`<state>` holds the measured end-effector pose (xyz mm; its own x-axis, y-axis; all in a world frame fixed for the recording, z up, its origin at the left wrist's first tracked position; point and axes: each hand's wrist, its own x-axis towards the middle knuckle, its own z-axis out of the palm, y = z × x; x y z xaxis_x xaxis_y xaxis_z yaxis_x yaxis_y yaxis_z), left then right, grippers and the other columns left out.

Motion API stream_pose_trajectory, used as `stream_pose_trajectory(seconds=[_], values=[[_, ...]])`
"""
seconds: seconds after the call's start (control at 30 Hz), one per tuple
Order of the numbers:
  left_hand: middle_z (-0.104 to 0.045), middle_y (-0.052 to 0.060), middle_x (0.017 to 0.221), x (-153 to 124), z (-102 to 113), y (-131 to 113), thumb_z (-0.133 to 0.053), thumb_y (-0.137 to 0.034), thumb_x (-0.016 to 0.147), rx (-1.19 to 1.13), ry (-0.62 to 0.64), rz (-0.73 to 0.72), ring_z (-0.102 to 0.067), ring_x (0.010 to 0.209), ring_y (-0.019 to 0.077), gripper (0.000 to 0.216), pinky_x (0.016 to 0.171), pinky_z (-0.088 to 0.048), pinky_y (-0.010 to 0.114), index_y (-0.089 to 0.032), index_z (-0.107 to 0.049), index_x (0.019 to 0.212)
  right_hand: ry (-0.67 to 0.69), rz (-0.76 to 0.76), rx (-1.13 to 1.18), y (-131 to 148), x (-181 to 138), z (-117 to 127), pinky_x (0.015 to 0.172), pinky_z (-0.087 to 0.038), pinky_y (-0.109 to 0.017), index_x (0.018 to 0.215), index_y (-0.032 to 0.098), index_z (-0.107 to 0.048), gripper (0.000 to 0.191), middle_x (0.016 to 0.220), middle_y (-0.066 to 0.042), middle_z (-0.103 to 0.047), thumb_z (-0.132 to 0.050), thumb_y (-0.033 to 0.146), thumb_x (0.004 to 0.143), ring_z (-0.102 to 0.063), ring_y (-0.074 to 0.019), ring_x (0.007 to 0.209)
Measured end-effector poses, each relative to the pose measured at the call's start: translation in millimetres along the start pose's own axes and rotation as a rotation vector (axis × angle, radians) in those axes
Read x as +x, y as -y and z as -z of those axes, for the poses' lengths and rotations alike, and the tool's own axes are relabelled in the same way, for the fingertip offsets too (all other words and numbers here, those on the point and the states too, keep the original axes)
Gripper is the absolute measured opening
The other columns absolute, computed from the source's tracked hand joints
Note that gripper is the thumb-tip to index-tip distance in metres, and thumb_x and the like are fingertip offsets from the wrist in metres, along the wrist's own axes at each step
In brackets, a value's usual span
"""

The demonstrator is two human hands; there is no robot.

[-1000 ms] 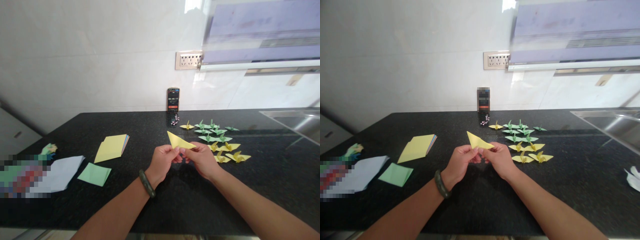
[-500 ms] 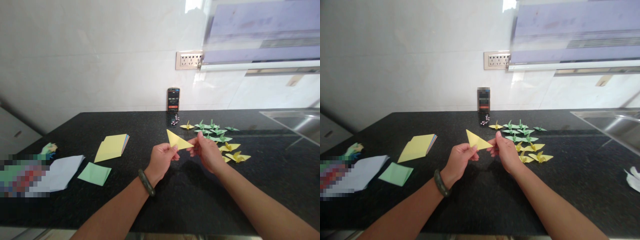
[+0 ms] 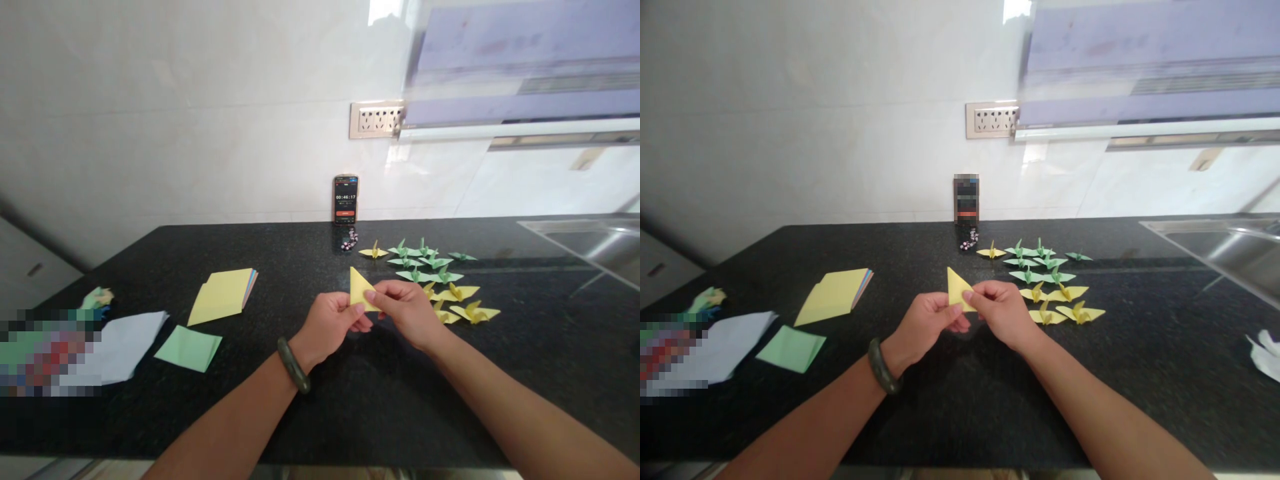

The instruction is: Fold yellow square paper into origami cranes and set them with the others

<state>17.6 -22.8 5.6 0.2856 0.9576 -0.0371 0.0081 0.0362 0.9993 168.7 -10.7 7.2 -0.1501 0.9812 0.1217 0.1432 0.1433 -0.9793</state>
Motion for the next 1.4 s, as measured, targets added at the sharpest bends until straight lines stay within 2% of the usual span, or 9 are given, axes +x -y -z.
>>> stream_pose_trajectory(seconds=[0.1,0.27,0.43,0.57,0.87,1.13,1.2,1.3,1.4], values=[[-0.07,0.009,0.073,1,3,-1,-0.055,-0.033,0.077,-0.05,0.094,0.085,-0.064,0.064,0.0142,0.024,0.061,-0.048,0.025,-0.011,-0.064,0.072,0.001,0.003,-0.03,0,3,5,0.045,-0.034,-0.023,0.055,0.015,-0.058,0.032,0.049,0.003,-0.048,-0.065,0.043,0.067,-0.041,-0.0085,0.046],[-0.065,0.005,0.061,5,8,2,-0.06,-0.033,0.073,0.135,0.006,-0.029,-0.059,0.055,0.0121,0.022,0.056,-0.045,0.023,-0.013,-0.061,0.065,0.002,0.018,-0.11,1,5,12,0.041,-0.029,-0.02,0.053,0.014,-0.056,0.033,0.045,0.004,-0.044,-0.064,0.042,0.068,-0.037,-0.007,0.044],[-0.061,0.002,0.059,6,10,3,-0.059,-0.031,0.074,0.095,-0.04,-0.126,-0.056,0.056,0.011,0.02,0.059,-0.045,0.024,-0.013,-0.06,0.066,0.028,-0.031,0.113,-2,3,4,0.042,-0.037,-0.02,0.069,0.015,-0.061,0.026,0.06,0.002,-0.054,-0.07,0.038,0.063,-0.042,-0.0075,0.049],[-0.06,0.001,0.058,5,9,3,-0.058,-0.033,0.074,0.057,-0.078,-0.152,-0.055,0.055,0.0109,0.021,0.058,-0.044,0.023,-0.013,-0.06,0.067,0.067,-0.076,0.216,-6,1,-7,0.041,-0.037,-0.02,0.07,0.014,-0.063,0.026,0.06,0.001,-0.057,-0.073,0.035,0.059,-0.045,-0.0087,0.05],[-0.057,-0.001,0.053,4,10,-2,-0.058,-0.031,0.074,0.087,-0.148,-0.182,-0.051,0.051,0.0095,0.022,0.056,-0.041,0.022,-0.015,-0.056,0.059,-0.055,-0.072,0.242,-9,6,0,0.041,-0.036,-0.021,0.054,0.014,-0.061,0.022,0.049,0.001,-0.055,-0.073,0.031,0.06,-0.044,-0.0074,0.043],[-0.057,-0.001,0.053,6,14,-3,-0.056,-0.028,0.075,0.122,-0.192,-0.172,-0.052,0.052,0.0098,0.021,0.057,-0.041,0.023,-0.015,-0.055,0.058,-0.217,-0.073,0.323,-1,17,21,0.043,-0.037,-0.02,0.062,0.015,-0.062,0.026,0.056,0.001,-0.056,-0.072,0.04,0.062,-0.046,-0.0077,0.048],[-0.057,0.0,0.053,5,12,-1,-0.056,-0.027,0.074,0.197,-0.094,-0.163,-0.051,0.052,0.0103,0.02,0.054,-0.04,0.022,-0.015,-0.056,0.059,-0.102,-0.081,0.28,-1,14,20,0.047,-0.039,-0.02,0.079,0.017,-0.065,0.031,0.067,0.0,-0.061,-0.073,0.04,0.061,-0.051,-0.0094,0.055],[-0.056,0.0,0.053,3,10,2,-0.054,-0.027,0.075,0.335,0.037,-0.177,-0.049,0.05,0.0102,0.023,0.051,-0.036,0.022,-0.015,-0.056,0.055,0.149,-0.082,0.187,-2,8,14,0.048,-0.035,-0.02,0.067,0.014,-0.063,0.027,0.059,0.003,-0.058,-0.078,0.032,0.055,-0.047,-0.0073,0.051],[-0.056,0.0,0.053,3,10,4,-0.053,-0.028,0.075,0.354,0.088,-0.172,-0.049,0.051,0.0105,0.024,0.052,-0.036,0.022,-0.015,-0.056,0.054,0.123,-0.133,0.156,-5,8,14,0.043,-0.029,-0.019,0.056,0.013,-0.058,0.028,0.049,0.004,-0.052,-0.078,0.033,0.055,-0.041,-0.0056,0.044]])
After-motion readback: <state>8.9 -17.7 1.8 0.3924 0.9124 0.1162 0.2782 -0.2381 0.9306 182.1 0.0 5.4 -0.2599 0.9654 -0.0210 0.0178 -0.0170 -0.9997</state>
